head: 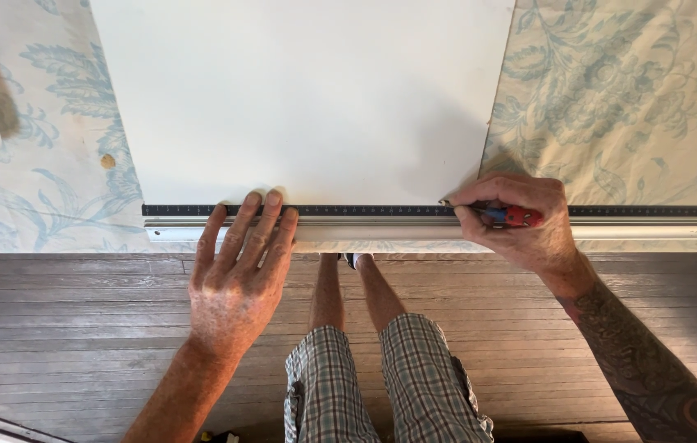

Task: Measuring, marking, and cutting a board using a ruler, pencil, and utility knife.

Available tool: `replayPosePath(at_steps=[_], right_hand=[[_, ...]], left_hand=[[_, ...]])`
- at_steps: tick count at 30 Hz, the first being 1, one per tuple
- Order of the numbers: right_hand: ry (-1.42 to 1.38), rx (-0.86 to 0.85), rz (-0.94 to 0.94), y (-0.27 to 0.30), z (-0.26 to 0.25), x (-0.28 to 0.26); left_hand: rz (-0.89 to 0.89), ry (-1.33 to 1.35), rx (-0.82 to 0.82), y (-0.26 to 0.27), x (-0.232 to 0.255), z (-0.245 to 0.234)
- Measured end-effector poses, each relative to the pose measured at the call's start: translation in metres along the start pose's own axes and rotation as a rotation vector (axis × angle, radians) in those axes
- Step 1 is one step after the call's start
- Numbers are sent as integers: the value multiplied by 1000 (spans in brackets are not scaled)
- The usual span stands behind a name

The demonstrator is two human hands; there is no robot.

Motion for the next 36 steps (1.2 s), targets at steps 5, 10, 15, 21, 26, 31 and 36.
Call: replayPosePath(at_steps=[5,10,15,21,26,31,36], right_hand=[[15,11,-7,-1,0,0],[-7,-13,-8,-1,0,-1],[-27,-31,-57,6,-2,10],[194,94,36,39,-49,-5],[725,-98,-225,80,-87,2],[734,-136,-265,98,-94,37],[760,-130,-289,97,-95,58]], left_hand=[[-2,4,-3,-1,0,0],[-1,2,4,-1,0,1],[12,-21,40,0,0,1],[45,22,139,4,-1,-6],[56,133,24,2,2,-12],[53,95,-29,9,-1,-5],[142,-19,-29,18,-3,9]])
Point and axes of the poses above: each hand's wrist, its own y-axis away from the middle knuckle, its own z-axis out of the palm, x = y × z, the point moved 6 cm from there along -y, towards the middle knuckle, and after that the axes turned 6 degrees about y, right-handed, at the moved point
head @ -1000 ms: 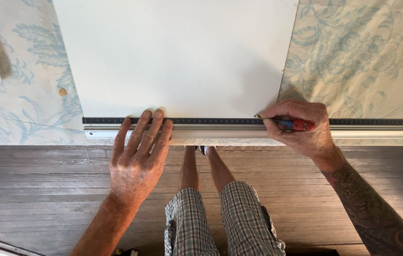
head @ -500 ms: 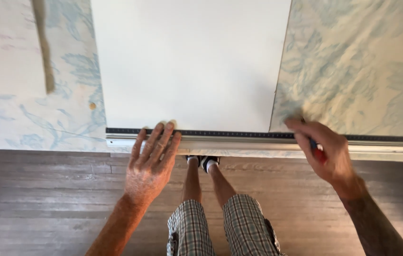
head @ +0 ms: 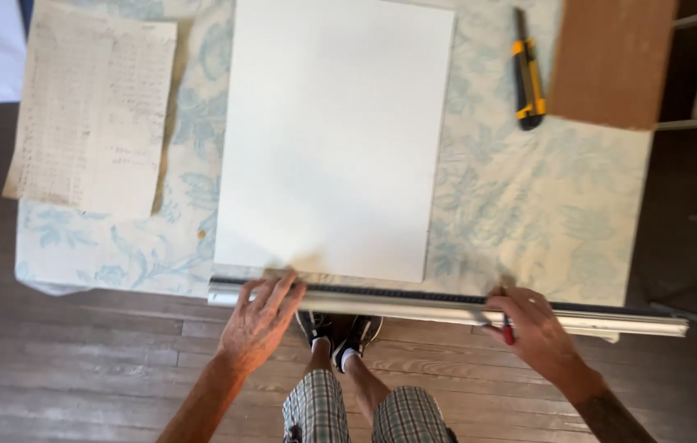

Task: Measuring, marking, and cutting a board using a ruler, pencil, and utility knife.

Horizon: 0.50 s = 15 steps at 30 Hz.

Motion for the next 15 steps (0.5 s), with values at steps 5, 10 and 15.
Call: replayPosePath(at_steps=[5,10,15], right_hand=[[1,-188,103,4,29,15],[-65,-230,112,-19,-42,5],[2,218,-107,-111,-210,-19]], left_hand=[[7,-16,-366,32,1,61],[-198,261,-160,45,17,22],[-293,404,-272,46,-3,67]])
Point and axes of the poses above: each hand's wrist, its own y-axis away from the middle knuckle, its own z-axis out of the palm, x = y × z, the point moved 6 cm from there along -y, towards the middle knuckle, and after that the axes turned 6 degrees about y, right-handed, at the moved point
